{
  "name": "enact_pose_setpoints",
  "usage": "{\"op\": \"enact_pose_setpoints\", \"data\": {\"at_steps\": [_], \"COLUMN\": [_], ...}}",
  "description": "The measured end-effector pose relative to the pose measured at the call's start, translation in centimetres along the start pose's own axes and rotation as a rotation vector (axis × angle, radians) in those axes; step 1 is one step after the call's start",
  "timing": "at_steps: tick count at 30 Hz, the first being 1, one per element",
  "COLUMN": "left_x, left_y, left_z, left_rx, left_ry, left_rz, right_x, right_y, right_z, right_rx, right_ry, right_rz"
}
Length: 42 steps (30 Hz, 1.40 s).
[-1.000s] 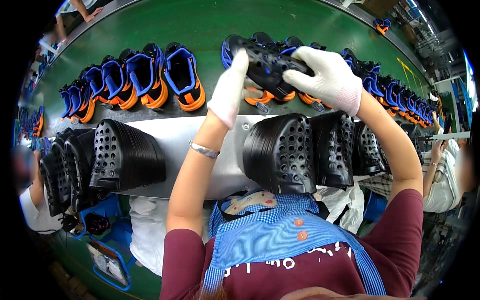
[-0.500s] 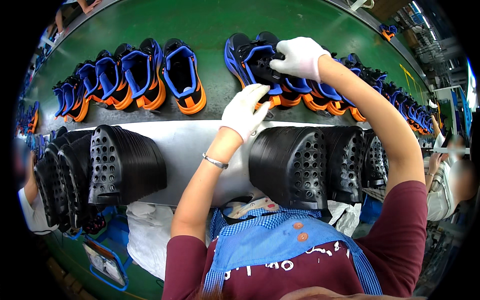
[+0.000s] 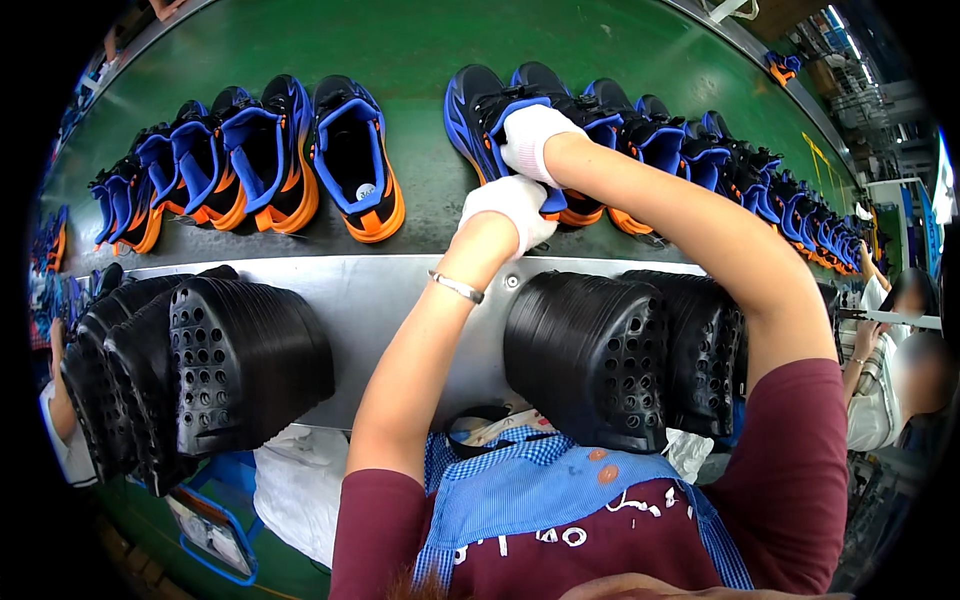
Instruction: The person takes black plastic shoe inserts from a stack and places them into blue and orange sneakers on a conveyor belt, handling the shoes and inserts one at a time by hand.
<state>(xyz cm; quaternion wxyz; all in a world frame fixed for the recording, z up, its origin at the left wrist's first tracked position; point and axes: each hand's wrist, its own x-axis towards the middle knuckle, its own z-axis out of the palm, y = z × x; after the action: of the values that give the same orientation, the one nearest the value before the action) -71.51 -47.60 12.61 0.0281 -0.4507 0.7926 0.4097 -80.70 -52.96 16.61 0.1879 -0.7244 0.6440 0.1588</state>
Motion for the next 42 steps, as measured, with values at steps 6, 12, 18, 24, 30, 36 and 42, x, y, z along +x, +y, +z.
{"op": "enact_pose_setpoints", "data": {"at_steps": [6,12,18,24,30,36,42], "left_x": [1.6,2.1,2.0,2.1,2.4,1.5,-0.5], "left_y": [0.1,0.7,-0.7,0.2,2.8,2.8,0.7], "left_z": [0.2,-0.3,1.2,0.3,-1.1,-1.0,-0.5], "left_rx": [0.102,0.191,0.125,0.165,0.182,0.145,0.210], "left_ry": [-0.031,-0.041,0.013,0.007,-0.197,-0.110,0.163], "left_rz": [-0.062,-0.072,-0.078,-0.028,-0.245,-0.253,-0.168], "right_x": [1.4,3.0,-0.7,2.1,-1.2,-14.7,-31.3], "right_y": [0.6,1.1,-1.1,1.9,2.2,5.9,8.6], "right_z": [1.6,2.0,-1.1,1.4,-2.5,-7.1,-6.0], "right_rx": [-0.026,-0.056,-0.298,-0.321,-0.200,-0.093,0.147], "right_ry": [0.107,0.056,0.014,0.212,-0.012,0.194,0.374], "right_rz": [-0.106,-0.111,-0.145,-0.218,-0.200,-0.482,-0.354]}}
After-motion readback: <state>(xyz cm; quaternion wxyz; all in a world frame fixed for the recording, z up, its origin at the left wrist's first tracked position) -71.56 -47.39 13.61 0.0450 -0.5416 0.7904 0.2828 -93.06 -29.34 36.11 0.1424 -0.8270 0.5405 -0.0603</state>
